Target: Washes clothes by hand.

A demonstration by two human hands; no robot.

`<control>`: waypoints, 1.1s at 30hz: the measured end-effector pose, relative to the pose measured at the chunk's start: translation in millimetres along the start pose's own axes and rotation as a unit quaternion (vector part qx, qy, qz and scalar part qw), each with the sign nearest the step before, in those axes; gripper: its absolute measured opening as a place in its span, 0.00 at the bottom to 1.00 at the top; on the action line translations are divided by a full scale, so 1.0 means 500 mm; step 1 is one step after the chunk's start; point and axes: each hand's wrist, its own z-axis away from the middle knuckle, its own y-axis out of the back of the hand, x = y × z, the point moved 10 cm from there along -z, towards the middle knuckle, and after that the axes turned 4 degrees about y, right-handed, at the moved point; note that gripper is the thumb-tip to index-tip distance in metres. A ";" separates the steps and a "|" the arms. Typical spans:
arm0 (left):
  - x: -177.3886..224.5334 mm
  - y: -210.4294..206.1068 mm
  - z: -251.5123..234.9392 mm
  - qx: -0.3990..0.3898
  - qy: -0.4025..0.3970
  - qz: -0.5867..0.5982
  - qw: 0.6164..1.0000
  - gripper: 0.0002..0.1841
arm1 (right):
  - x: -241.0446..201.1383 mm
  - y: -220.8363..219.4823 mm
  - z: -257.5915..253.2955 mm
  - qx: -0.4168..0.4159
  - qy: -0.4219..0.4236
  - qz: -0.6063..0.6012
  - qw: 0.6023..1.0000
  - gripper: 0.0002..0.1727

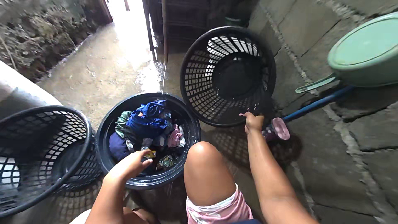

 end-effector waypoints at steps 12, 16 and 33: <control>0.007 0.016 0.009 0.005 -0.011 0.012 1.000 0.30 | -0.068 0.044 0.017 0.102 0.176 -0.069 0.977 0.25; 0.007 0.017 0.014 0.007 -0.011 0.011 1.000 0.30 | -0.085 0.046 0.019 0.100 0.239 -0.045 0.965 0.21; 0.010 0.019 0.018 0.017 -0.015 0.002 1.000 0.30 | -0.049 0.031 0.019 0.091 0.212 -0.002 0.973 0.21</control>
